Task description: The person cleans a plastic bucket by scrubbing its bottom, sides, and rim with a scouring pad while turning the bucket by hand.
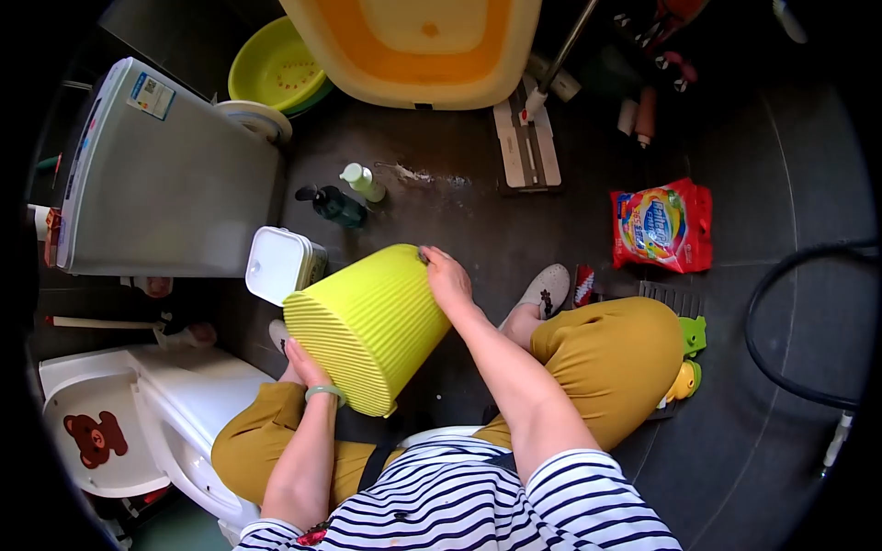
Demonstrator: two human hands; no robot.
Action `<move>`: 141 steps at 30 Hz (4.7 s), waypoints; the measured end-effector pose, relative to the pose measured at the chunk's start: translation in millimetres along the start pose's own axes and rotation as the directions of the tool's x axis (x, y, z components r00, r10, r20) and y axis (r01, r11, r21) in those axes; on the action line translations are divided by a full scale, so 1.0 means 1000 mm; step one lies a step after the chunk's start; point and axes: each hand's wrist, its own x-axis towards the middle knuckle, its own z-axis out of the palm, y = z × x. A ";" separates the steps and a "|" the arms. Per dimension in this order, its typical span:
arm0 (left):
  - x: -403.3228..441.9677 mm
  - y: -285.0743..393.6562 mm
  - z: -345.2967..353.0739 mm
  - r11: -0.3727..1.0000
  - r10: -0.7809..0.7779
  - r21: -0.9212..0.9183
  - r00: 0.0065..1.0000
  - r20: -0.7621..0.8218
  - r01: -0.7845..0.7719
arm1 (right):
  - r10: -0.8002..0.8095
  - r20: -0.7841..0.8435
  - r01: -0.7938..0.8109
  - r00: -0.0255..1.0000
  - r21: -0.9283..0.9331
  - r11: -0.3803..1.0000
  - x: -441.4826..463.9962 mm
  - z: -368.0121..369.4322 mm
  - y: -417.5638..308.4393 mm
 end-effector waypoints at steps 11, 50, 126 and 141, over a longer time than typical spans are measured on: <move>0.005 -0.019 -0.007 0.992 0.111 0.043 0.991 0.077 -0.114 | 0.098 0.179 -0.125 0.979 0.144 0.982 0.021 0.001 -0.004; 0.003 -0.018 -0.001 0.919 0.258 0.300 0.965 0.034 -0.256 | 0.240 0.157 -0.277 0.958 0.288 0.917 -0.004 -0.004 0.054; -0.022 0.021 0.092 0.981 0.190 -0.047 0.864 0.466 -0.190 | -0.493 0.214 0.492 0.843 -0.680 0.544 -0.100 -0.095 -0.034; -0.009 0.036 0.094 0.970 0.053 -0.224 0.822 0.567 0.092 | -0.285 0.475 0.553 0.833 -0.683 0.477 -0.102 -0.099 -0.055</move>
